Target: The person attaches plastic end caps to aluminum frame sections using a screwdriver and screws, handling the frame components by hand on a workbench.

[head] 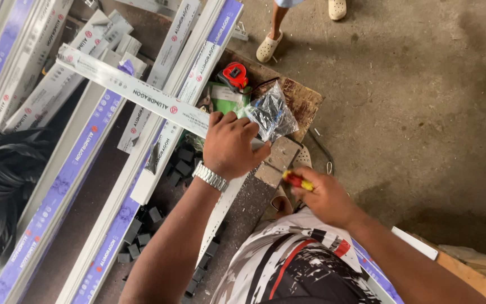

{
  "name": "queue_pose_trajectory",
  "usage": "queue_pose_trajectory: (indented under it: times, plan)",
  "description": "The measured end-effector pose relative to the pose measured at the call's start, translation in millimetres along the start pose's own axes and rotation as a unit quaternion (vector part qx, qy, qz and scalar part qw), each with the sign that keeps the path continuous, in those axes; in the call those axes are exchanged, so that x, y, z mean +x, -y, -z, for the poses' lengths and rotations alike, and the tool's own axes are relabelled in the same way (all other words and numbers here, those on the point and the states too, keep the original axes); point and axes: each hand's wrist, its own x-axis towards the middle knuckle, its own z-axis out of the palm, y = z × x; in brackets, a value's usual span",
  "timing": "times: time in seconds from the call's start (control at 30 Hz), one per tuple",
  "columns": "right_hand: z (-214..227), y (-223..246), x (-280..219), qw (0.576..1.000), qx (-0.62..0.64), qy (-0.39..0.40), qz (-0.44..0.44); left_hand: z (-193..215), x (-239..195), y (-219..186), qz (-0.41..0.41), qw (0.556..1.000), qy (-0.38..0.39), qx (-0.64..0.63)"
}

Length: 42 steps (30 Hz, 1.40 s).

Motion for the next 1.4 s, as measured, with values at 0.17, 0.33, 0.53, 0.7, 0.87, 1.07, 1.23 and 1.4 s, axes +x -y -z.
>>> queue_pose_trajectory:
  times: [0.17,0.33,0.53,0.7,0.87,1.07,1.23,1.4]
  plan:
    - [-3.6,-5.5,-0.3,0.947,0.317,-0.03,-0.044,7.7,-3.3,3.3,0.003,1.0,-0.011,-0.025]
    - [1.5,2.2,-3.5,0.981,0.192,-0.016,-0.012,11.6,-3.0,-2.9,0.004,1.0,0.009,-0.006]
    - [-4.6,13.3,-8.5,0.981,0.153,-0.064,0.098,11.0,-5.3,-1.1,0.007,1.0,0.023,0.0]
    - [17.7,-5.9,-1.5,0.881,0.437,0.137,-0.121,4.0,-7.6,-9.3,0.012,0.996,0.084,-0.014]
    - [-9.4,11.2,-8.0,0.988,-0.06,-0.08,0.114,6.9,-12.9,-7.1,0.004,0.999,0.015,-0.033]
    - [4.0,9.3,-15.8,0.883,0.465,-0.024,-0.067,12.2,-15.6,-0.8,0.02,0.999,0.009,-0.033]
    - [0.3,-22.2,-19.1,0.666,0.728,0.143,-0.075,8.1,-15.8,-12.9,0.011,0.999,0.015,-0.033]
    - [-3.2,-8.1,-24.8,0.997,0.031,-0.057,0.036,9.6,-13.7,-11.0,0.021,0.998,0.049,-0.026]
